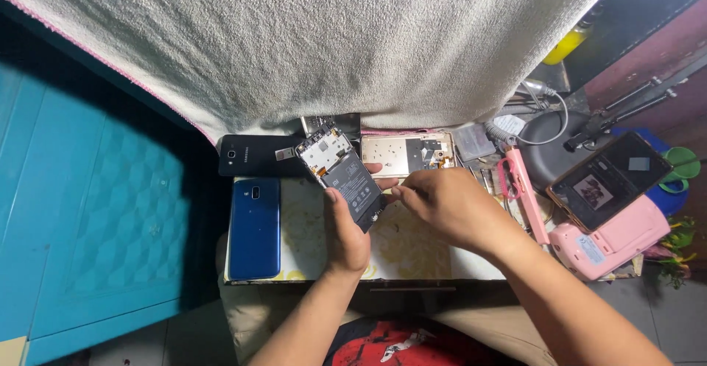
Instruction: The person is unscrewing the bottom section of a mobile phone using a precision screwdriver on a repair bench.
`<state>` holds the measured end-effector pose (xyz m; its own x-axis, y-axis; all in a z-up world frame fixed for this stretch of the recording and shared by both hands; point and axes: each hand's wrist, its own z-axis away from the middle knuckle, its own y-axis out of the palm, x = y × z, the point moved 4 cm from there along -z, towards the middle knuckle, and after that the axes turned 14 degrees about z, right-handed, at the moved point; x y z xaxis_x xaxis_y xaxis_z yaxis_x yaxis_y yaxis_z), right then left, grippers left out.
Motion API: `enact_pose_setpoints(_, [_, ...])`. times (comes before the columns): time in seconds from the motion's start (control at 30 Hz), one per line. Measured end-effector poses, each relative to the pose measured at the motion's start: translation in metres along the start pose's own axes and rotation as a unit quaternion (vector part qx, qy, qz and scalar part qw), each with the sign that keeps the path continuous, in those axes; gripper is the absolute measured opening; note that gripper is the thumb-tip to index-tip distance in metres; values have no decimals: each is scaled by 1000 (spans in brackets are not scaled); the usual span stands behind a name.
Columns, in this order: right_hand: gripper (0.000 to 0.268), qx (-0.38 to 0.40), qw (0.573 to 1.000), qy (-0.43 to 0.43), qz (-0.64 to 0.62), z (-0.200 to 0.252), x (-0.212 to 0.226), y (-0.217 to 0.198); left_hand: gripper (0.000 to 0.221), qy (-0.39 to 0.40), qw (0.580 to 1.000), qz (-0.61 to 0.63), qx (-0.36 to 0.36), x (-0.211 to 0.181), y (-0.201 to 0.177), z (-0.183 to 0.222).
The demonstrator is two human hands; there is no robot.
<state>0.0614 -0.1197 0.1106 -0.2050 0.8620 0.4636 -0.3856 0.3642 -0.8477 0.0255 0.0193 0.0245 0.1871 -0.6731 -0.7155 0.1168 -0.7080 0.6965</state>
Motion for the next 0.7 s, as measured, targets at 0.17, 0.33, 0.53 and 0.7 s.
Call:
enact_pose_setpoints(0.17, [35, 79, 994, 73, -22, -24, -14, 19, 49, 11, 997, -80, 12, -9, 5, 0])
enact_pose_setpoints(0.33, [39, 135, 966, 195, -105, -14, 8, 11, 29, 55, 993, -102, 16, -2, -3, -1])
enact_pose_setpoints(0.53, [39, 137, 953, 224, -148, -15, -4, 21, 33, 28, 996, -87, -4, -8, 6, -1])
enact_pose_setpoints(0.7, [34, 99, 995, 12, -17, -36, -21, 41, 34, 15, 991, -133, -22, -11, 2, -4])
